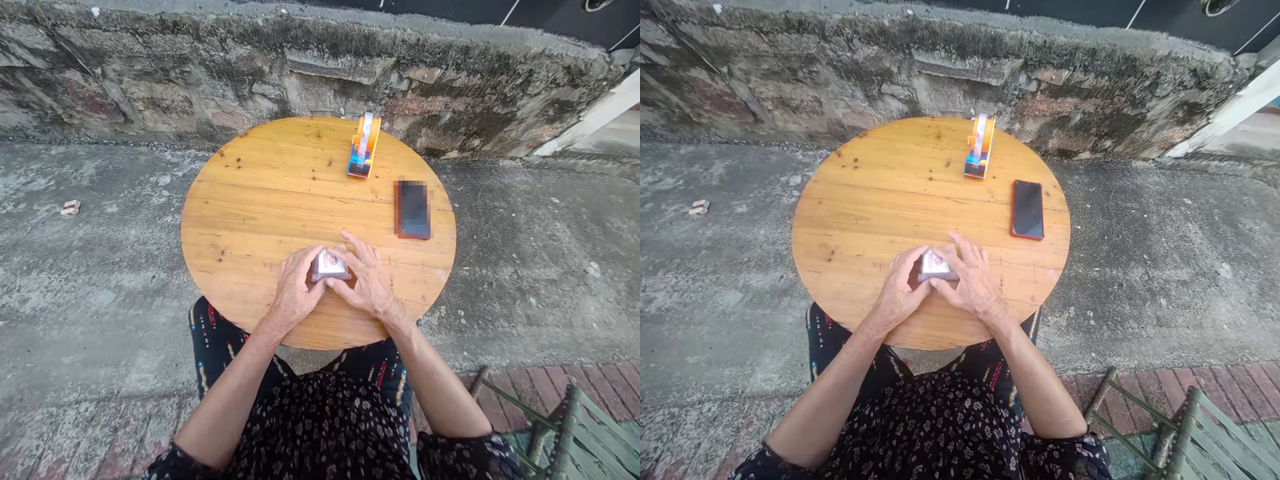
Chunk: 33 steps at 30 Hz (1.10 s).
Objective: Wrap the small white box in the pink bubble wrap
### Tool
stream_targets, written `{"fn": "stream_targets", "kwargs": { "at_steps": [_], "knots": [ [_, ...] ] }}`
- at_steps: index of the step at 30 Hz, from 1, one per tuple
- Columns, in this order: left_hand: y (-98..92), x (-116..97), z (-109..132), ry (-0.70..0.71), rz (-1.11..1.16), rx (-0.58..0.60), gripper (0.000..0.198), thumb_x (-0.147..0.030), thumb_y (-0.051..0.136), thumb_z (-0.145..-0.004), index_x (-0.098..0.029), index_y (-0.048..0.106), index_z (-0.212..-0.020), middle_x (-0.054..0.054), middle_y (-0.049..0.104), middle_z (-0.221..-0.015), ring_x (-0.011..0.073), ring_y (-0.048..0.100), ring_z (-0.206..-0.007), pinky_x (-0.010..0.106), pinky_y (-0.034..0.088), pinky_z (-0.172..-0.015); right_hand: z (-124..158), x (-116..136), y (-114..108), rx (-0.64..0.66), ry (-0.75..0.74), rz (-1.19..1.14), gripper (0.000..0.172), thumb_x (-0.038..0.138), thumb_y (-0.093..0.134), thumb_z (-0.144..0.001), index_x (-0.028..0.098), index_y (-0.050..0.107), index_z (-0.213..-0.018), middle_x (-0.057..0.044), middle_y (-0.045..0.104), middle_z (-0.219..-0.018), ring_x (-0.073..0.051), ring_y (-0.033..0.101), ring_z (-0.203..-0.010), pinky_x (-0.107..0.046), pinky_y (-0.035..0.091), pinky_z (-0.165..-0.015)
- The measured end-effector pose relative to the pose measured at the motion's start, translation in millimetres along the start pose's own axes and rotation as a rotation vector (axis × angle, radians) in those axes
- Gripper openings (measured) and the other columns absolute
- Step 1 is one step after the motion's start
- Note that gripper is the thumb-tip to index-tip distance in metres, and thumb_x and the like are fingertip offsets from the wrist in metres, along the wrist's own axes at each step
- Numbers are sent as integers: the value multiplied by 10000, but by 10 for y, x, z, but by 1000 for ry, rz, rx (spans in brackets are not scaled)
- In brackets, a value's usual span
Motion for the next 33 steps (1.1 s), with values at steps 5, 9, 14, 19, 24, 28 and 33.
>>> {"fn": "stream_targets", "kwargs": {
  "at_steps": [5,9,14,19,24,28,33],
  "knots": [
    [-2,-8,-5,4,-4,8,527,-274,630,-861,-250,458,-1359,83,573,-1351,266,522,-1254,457,381,-1078,-13,-11,10,18,14,31,507,510,584,-872,301,543,-1332,-60,329,-1562,-322,400,-1359,-529,362,-1074],
    [6,11,4,9,-9,6,531,-270,626,-864,-253,452,-1365,90,565,-1360,272,516,-1263,470,379,-1083,16,-18,-27,-18,23,-70,525,485,595,-871,303,500,-1354,-58,336,-1564,-310,385,-1387,-528,351,-1102],
    [5,9,18,42,-21,4,598,-219,614,-856,-250,400,-1414,101,522,-1411,277,488,-1297,485,378,-1092,181,-130,-172,-211,134,-293,492,394,546,-921,323,421,-1392,-48,419,-1510,-256,362,-1421,-519,305,-1163],
    [-10,-7,27,23,-38,-17,706,-214,656,-813,-211,350,-1449,131,505,-1414,288,483,-1296,488,396,-1090,305,-219,-88,-124,180,-290,705,463,621,-860,303,320,-1476,-90,410,-1523,-299,363,-1417,-569,292,-1153],
    [4,6,30,14,-36,-13,750,-220,672,-803,-209,323,-1466,136,501,-1423,299,475,-1305,508,396,-1096,278,-219,25,-29,201,-202,878,485,650,-816,273,196,-1537,-122,428,-1515,-338,382,-1399,-626,285,-1119],
    [17,21,26,21,-59,-3,736,-209,665,-819,-217,320,-1469,132,516,-1414,294,483,-1301,509,395,-1095,198,-169,60,-14,159,-165,876,424,659,-820,256,195,-1543,-107,469,-1490,-312,405,-1387,-559,342,-1106],
    [16,35,29,27,-74,-20,705,-223,667,-837,-223,339,-1461,130,534,-1397,288,513,-1272,499,417,-1074,149,-129,97,-27,115,-158,691,335,603,-887,240,306,-1505,-102,530,-1435,-282,461,-1343,-502,361,-1096]
  ]
}}
Point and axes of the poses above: each hand's wrist, its own z-axis away from the middle knuckle, its own y-axis out of the palm, x = y × z, the point moved 4 cm from there along -z, towards the middle knuckle
